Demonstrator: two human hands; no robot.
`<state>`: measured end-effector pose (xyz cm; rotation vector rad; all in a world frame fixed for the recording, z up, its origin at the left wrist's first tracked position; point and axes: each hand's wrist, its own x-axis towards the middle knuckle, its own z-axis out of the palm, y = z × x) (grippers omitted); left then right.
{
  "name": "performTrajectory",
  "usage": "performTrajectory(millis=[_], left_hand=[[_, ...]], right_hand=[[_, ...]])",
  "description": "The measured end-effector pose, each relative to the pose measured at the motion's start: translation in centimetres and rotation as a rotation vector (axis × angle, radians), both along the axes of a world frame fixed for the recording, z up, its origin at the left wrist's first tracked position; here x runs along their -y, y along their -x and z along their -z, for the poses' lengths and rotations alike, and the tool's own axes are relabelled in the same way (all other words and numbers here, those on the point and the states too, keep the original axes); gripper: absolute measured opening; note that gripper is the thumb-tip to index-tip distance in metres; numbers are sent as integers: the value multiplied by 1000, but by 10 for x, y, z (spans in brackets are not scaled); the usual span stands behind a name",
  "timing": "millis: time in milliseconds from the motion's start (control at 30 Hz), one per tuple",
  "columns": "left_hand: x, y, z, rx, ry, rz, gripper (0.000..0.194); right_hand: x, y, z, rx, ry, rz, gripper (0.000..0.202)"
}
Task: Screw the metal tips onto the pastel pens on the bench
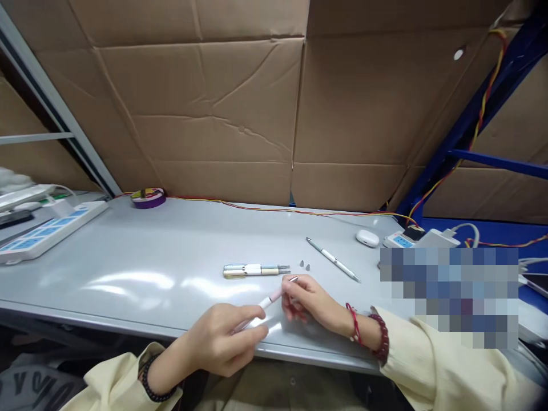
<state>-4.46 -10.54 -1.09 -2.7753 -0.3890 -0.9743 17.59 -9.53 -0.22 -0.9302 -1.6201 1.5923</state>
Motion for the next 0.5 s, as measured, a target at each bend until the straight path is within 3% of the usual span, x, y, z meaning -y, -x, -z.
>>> performTrajectory(millis=[200,500], left_hand=[[5,-1,-4,88,24,89,20],[5,-1,-2,54,12,92,15]], right_hand=[[8,24,0,-25,82,-125,44],[7,27,0,27,67,-136,51]])
